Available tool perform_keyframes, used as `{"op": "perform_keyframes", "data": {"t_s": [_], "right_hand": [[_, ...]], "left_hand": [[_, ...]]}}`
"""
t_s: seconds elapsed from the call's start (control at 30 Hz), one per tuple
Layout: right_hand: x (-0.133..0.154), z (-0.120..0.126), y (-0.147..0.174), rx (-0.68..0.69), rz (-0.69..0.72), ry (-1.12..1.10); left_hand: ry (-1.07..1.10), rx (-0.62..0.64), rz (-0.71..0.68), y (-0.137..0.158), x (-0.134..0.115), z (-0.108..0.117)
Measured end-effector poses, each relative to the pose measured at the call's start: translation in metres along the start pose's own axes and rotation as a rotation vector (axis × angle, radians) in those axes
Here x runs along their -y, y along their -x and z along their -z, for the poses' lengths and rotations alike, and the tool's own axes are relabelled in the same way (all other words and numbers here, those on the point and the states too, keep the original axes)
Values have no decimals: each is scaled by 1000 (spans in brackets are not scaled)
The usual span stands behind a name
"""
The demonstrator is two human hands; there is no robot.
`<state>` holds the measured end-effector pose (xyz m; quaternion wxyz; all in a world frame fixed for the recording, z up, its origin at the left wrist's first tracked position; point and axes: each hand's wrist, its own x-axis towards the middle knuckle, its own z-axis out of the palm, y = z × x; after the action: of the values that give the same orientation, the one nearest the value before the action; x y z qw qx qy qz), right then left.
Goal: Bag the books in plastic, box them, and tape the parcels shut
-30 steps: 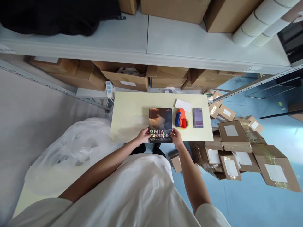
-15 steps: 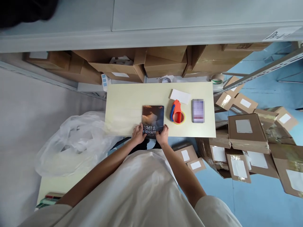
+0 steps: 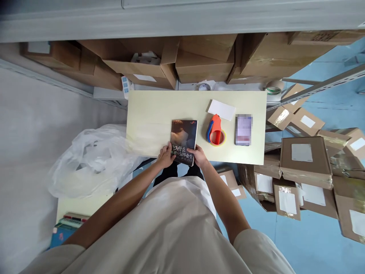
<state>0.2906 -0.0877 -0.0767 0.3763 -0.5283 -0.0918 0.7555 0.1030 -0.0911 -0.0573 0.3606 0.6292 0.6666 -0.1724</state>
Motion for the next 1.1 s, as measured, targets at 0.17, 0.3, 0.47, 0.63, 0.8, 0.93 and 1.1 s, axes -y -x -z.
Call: {"op": "perform_keyframes", "data": {"t_s": [0.17, 0.3, 0.47, 0.63, 0.8, 0.93, 1.1], "right_hand": [[12, 3, 2, -39, 92, 233], [11, 2, 8, -36, 160, 192], [8, 0, 11, -119, 131, -89], [8, -2, 4, -77, 137, -60], [8, -3, 0, -101, 170, 6], [16, 2, 13, -236, 319, 95], [44, 4, 44, -337, 471, 422]], "left_hand": [[36, -26, -3, 0, 1, 0], [43, -32, -5, 0, 1, -2], [26, -62, -19, -1, 2, -4], [56, -64, -7, -1, 2, -5], [179, -297, -113, 7, -7, -12], [385, -294, -394, 14, -37, -19], [636, -161, -532, 24, -80, -11]]}}
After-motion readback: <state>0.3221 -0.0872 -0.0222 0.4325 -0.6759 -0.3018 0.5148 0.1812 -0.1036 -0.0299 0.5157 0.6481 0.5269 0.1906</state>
